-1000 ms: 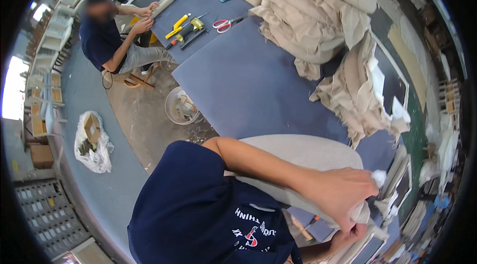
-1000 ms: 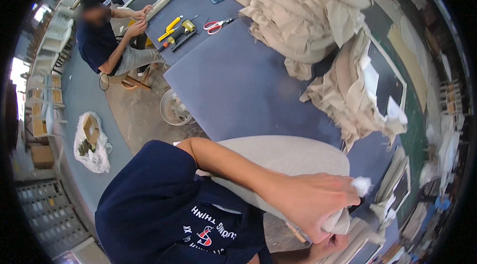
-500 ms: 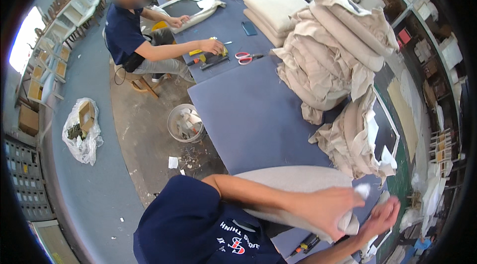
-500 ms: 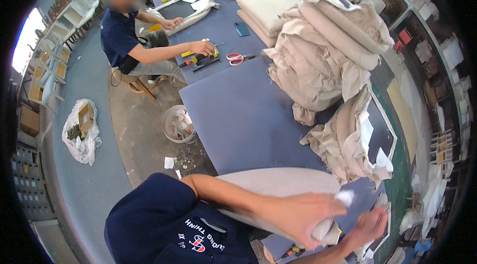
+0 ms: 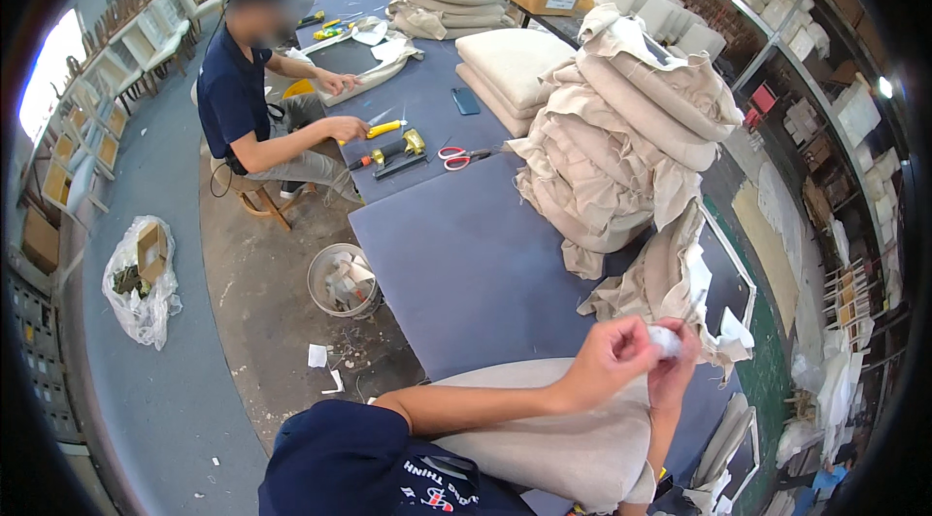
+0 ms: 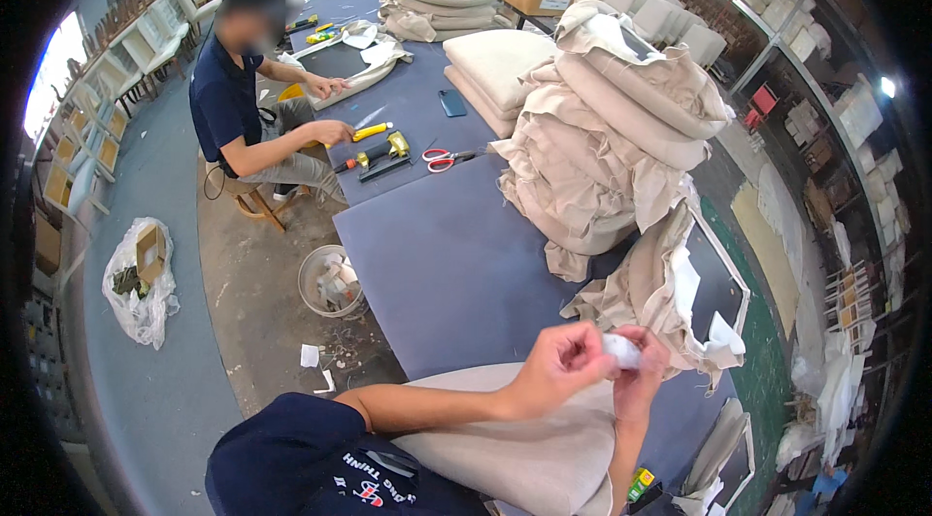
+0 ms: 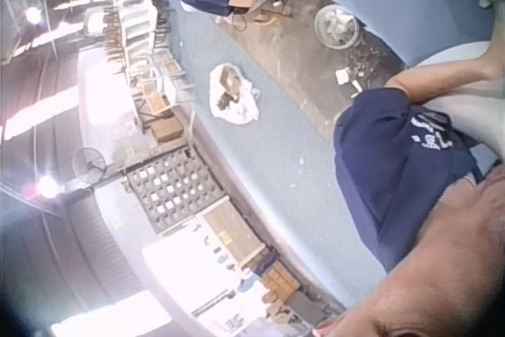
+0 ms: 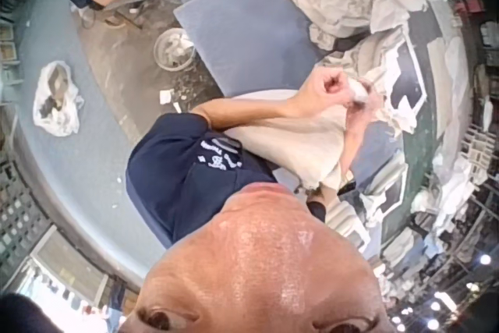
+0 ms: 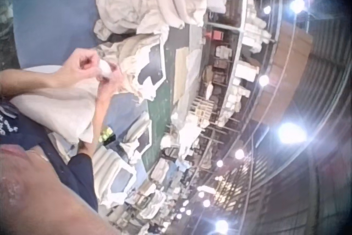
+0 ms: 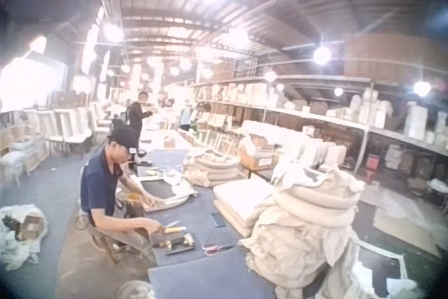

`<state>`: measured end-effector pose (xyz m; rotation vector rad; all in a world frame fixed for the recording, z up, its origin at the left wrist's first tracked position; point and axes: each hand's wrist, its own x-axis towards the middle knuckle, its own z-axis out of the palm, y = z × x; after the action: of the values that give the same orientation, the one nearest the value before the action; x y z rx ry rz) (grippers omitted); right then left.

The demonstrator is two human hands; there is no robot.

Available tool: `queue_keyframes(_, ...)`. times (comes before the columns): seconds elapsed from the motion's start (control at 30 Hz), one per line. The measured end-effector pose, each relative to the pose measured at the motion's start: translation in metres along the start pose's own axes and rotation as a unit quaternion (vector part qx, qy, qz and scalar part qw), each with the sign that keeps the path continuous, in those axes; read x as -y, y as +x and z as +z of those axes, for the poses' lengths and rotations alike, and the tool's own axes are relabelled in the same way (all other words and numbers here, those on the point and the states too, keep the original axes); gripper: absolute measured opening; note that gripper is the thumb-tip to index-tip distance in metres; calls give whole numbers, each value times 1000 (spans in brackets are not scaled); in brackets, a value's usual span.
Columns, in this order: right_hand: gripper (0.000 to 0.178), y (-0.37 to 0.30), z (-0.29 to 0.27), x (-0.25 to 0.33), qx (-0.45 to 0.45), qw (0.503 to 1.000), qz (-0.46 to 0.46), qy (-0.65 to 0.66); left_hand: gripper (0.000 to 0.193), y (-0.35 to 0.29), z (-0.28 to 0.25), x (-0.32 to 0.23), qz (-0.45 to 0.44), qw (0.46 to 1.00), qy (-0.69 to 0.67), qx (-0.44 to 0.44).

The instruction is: The person is upholstering a chair seat by hand. They use a staple gun to attach fabric to the underside of the seat, a screwdriver to pull the fabric taut, and scissors to trim excess material. The person also inserts cotton stuffing into the seat cover and secures it with a string tie.

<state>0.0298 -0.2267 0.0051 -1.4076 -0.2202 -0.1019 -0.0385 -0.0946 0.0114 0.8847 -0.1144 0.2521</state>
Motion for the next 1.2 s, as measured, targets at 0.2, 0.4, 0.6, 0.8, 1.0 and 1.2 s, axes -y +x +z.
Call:
queue_keyframes(0.2,42,19,-24,6,167,983,80,7,27,30,5,15,49,997,51,-38)
queue_keyframes(0.4,34,31,-31,10,169,982,81,-34,28,46,12,21,20,998,62,-1)
queue_keyframes(0.6,23,46,-26,8,126,990,57,-26,31,44,-2,3,20,981,185,48)
queue_keyframes(0.8,22,74,-5,2,131,989,57,-45,55,-39,-32,-67,151,891,373,210)
queue_keyframes(1.0,22,92,25,0,121,990,21,-74,80,-69,-43,-62,214,764,583,177)
queue_keyframes(1.2,20,112,36,-18,185,978,-27,-92,79,-84,-80,-52,228,725,645,80)
